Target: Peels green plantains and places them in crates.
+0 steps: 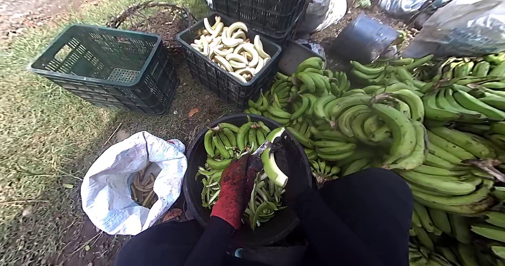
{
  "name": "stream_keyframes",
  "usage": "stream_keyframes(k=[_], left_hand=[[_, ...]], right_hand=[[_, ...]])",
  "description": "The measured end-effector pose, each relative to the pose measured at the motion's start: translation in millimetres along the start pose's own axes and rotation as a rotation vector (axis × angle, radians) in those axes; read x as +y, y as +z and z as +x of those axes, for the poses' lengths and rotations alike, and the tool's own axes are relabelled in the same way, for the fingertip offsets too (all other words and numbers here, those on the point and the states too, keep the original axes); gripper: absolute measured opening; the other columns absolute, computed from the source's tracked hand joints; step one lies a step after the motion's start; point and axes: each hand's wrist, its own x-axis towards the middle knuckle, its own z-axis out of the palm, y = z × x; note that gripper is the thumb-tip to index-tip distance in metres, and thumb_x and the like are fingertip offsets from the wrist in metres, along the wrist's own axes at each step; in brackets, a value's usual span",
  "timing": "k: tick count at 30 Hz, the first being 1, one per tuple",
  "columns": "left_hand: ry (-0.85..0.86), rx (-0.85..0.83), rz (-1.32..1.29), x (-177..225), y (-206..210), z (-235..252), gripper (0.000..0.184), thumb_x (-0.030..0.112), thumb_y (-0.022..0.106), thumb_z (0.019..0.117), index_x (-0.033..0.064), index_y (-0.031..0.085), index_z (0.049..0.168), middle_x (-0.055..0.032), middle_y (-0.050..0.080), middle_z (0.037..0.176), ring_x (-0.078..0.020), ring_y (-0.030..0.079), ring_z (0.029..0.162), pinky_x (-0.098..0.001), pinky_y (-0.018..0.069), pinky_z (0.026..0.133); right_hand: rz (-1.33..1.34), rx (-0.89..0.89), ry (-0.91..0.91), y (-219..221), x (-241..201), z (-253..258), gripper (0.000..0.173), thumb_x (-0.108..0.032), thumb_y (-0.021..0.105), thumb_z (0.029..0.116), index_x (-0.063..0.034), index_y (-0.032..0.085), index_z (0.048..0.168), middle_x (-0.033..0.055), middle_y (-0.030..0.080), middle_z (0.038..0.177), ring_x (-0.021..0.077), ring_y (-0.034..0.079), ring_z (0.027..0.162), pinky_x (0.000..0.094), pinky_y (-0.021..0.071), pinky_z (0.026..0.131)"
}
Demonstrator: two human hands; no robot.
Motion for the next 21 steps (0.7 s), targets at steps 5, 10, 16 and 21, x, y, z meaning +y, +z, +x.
stream_keyframes(k=[5,10,16,21], left_hand=[[-0.026,0.028,0.1,-24.0,-8.6,27.6,0.045,0.038,0.046,0.1055,0.0163,0.06,0.143,-0.0153,0.068,0.128,-0.0328,0.064,0.12,-0.0538,0.0496,0.104],[0.081,0.006,0.005,-8.7,4.2,9.6,0.046,0.041,0.049,0.1049,0.0148,0.061,0.141,-0.0124,0.069,0.125,-0.029,0.065,0.119,-0.051,0.0499,0.105],[0.218,0.125,0.048,8.5,19.8,-15.7,0.054,0.049,0.057,0.098,0.0131,0.065,0.137,-0.0159,0.072,0.11,-0.0335,0.071,0.097,-0.0529,0.0579,0.085],[0.094,0.134,0.056,8.1,6.2,-3.0,0.05,0.043,0.056,0.0996,0.0116,0.064,0.138,-0.0185,0.07,0.116,-0.0364,0.069,0.104,-0.0545,0.056,0.09]], right_hand=[[-0.44,-0.573,0.304,-22.3,22.0,-20.6,0.053,-0.047,0.029,0.1089,-0.0114,0.046,0.144,0.0077,0.066,0.109,0.0167,0.067,0.087,0.0372,0.0585,0.077],[-0.378,-0.068,0.004,-33.7,21.3,-3.6,0.048,-0.03,0.033,0.1117,-0.0017,0.045,0.148,0.0156,0.058,0.138,0.0141,0.058,0.121,0.0332,0.0486,0.104],[0.286,0.426,0.048,1.0,-18.2,38.6,0.051,-0.035,0.016,0.1135,-0.0039,0.05,0.137,0.0128,0.064,0.109,0.0189,0.064,0.087,0.0367,0.0547,0.077],[0.028,0.567,-0.045,12.4,-0.3,42.3,0.046,-0.029,0.029,0.1133,0.0035,0.058,0.129,0.0184,0.065,0.119,0.0201,0.064,0.104,0.0361,0.0526,0.088]])
